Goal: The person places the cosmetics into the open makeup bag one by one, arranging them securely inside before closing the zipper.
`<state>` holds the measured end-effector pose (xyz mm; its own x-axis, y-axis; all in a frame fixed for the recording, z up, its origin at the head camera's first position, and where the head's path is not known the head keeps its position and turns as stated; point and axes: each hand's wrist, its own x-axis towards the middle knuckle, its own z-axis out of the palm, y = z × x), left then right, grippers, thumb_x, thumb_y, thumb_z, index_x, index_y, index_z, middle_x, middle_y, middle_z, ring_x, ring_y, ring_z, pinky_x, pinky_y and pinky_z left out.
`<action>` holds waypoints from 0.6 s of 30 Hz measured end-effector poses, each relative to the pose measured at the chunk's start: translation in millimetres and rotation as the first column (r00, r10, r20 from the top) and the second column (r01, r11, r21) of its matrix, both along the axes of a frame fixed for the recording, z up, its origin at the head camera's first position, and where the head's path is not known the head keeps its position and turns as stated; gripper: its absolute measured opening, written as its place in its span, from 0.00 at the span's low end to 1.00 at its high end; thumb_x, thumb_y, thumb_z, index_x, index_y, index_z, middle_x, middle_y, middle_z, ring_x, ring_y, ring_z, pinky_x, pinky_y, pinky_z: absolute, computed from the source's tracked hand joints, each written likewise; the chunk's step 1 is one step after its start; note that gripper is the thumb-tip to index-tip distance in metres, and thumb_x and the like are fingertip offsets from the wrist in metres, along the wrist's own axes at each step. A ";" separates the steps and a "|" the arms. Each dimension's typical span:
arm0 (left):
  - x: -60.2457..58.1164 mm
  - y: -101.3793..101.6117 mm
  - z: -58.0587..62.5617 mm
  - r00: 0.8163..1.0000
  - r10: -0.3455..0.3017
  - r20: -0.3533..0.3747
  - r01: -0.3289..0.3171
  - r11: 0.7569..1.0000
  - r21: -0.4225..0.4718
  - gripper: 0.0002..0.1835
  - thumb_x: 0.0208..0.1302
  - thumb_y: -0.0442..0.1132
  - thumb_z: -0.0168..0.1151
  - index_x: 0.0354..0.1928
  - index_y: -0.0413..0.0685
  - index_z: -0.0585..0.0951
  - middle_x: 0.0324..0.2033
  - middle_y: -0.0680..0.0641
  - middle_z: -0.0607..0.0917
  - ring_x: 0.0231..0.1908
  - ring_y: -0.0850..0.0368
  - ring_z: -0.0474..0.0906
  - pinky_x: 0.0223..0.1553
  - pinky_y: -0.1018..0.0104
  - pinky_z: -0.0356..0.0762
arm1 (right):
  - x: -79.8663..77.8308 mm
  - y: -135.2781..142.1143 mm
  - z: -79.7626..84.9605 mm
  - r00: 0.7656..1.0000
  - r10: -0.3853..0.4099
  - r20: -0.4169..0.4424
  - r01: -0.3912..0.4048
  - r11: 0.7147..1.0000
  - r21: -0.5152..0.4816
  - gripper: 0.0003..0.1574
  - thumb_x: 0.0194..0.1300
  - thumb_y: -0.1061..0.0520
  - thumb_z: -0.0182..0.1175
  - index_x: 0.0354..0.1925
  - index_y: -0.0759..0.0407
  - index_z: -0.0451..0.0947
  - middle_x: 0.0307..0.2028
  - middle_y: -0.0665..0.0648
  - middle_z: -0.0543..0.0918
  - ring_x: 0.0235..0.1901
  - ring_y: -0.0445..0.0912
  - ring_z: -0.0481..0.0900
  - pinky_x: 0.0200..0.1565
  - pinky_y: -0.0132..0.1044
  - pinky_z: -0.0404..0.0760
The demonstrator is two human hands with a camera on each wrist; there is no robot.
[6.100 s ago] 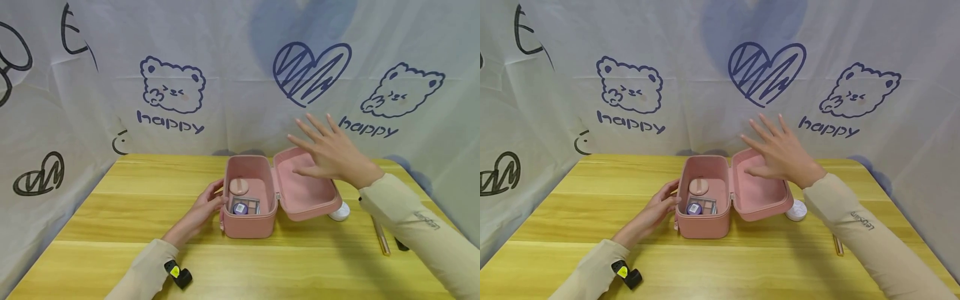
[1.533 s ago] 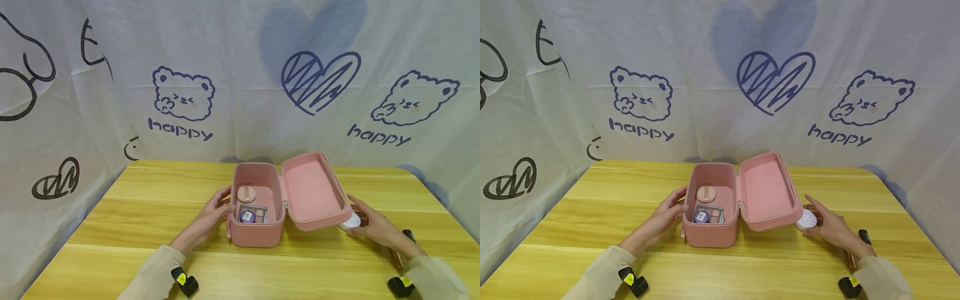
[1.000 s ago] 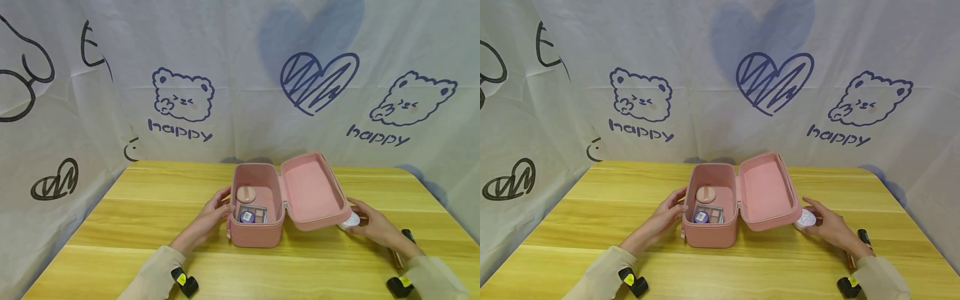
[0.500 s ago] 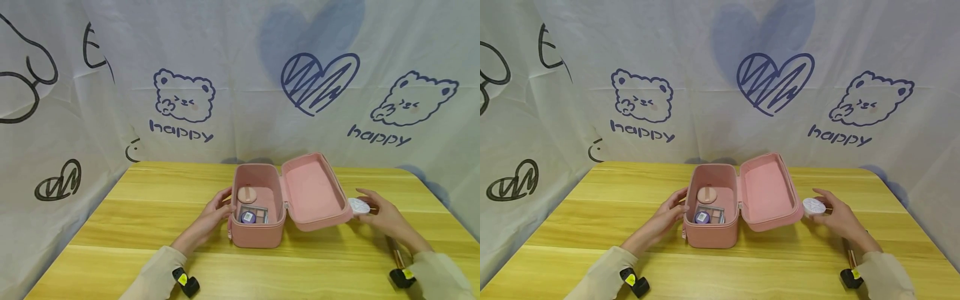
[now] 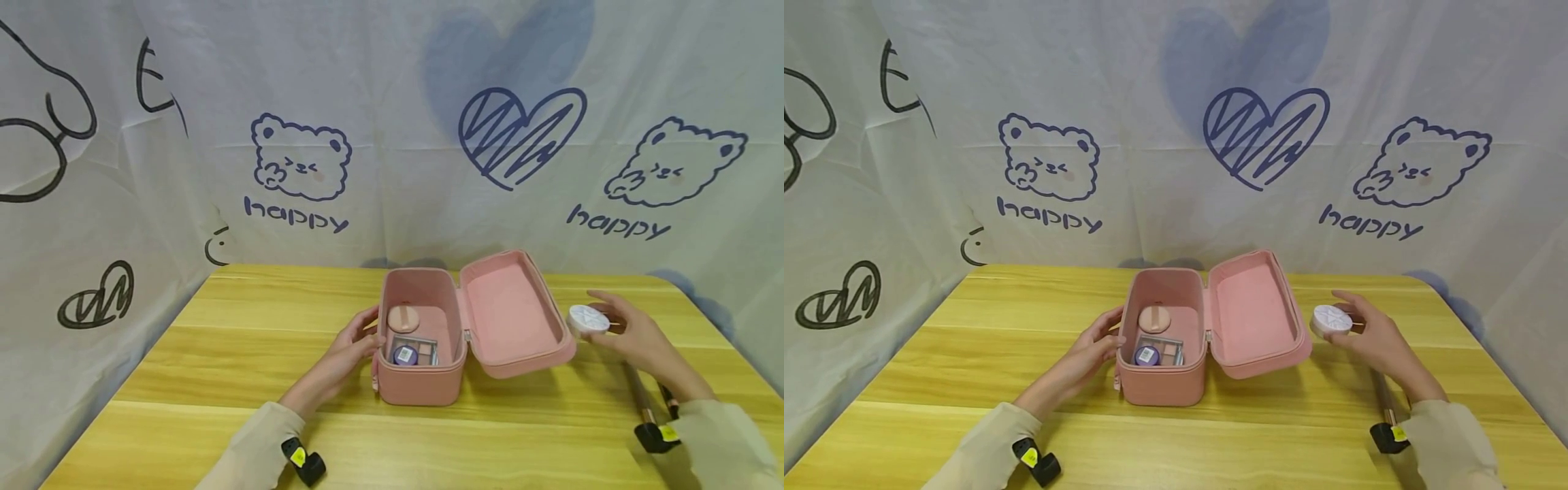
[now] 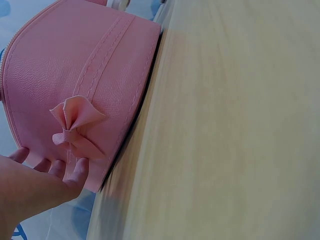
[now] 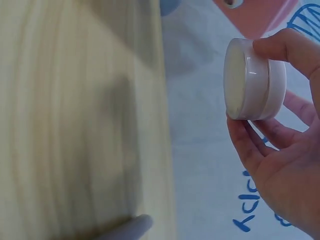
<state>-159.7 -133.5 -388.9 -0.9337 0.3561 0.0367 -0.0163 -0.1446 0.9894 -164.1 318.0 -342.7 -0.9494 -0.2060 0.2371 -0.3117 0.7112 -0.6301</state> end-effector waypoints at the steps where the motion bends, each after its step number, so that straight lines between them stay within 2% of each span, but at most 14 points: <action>1: -0.1 0.0 -0.1 1.000 -0.001 0.000 0.001 1.000 0.002 0.37 0.66 0.34 0.53 0.75 0.43 0.52 0.73 0.38 0.53 0.69 0.41 0.53 0.63 0.53 0.61 | 0.0 -0.7 2.3 1.000 -0.001 0.007 0.001 1.000 0.002 0.46 0.59 0.60 0.67 0.68 0.72 0.57 0.56 0.78 0.72 0.51 0.65 0.74 0.40 0.18 0.70; 4: -0.1 0.1 -0.3 1.000 0.003 0.003 -0.003 1.000 0.001 0.37 0.66 0.35 0.53 0.74 0.43 0.52 0.72 0.39 0.54 0.69 0.41 0.54 0.63 0.53 0.61 | 0.6 -2.6 9.4 1.000 -0.009 0.022 0.009 1.000 0.015 0.46 0.60 0.58 0.67 0.69 0.72 0.57 0.57 0.78 0.71 0.52 0.68 0.73 0.40 0.19 0.70; 13: 0.2 0.5 -0.4 1.000 0.008 0.005 -0.009 1.000 0.005 0.37 0.65 0.35 0.54 0.74 0.43 0.53 0.72 0.38 0.54 0.69 0.41 0.55 0.63 0.52 0.61 | 4.4 -7.3 30.2 1.000 -0.017 0.004 0.017 0.999 0.031 0.44 0.61 0.56 0.67 0.68 0.70 0.60 0.56 0.76 0.73 0.50 0.62 0.75 0.38 0.18 0.71; 18: 0.4 0.3 0.0 1.000 0.005 0.006 -0.005 1.000 0.001 0.38 0.65 0.36 0.54 0.74 0.43 0.52 0.72 0.38 0.53 0.69 0.41 0.54 0.64 0.51 0.60 | 7.6 -11.5 40.6 1.000 -0.010 0.016 0.010 1.000 0.025 0.44 0.61 0.55 0.67 0.68 0.70 0.60 0.56 0.76 0.72 0.50 0.63 0.74 0.38 0.20 0.72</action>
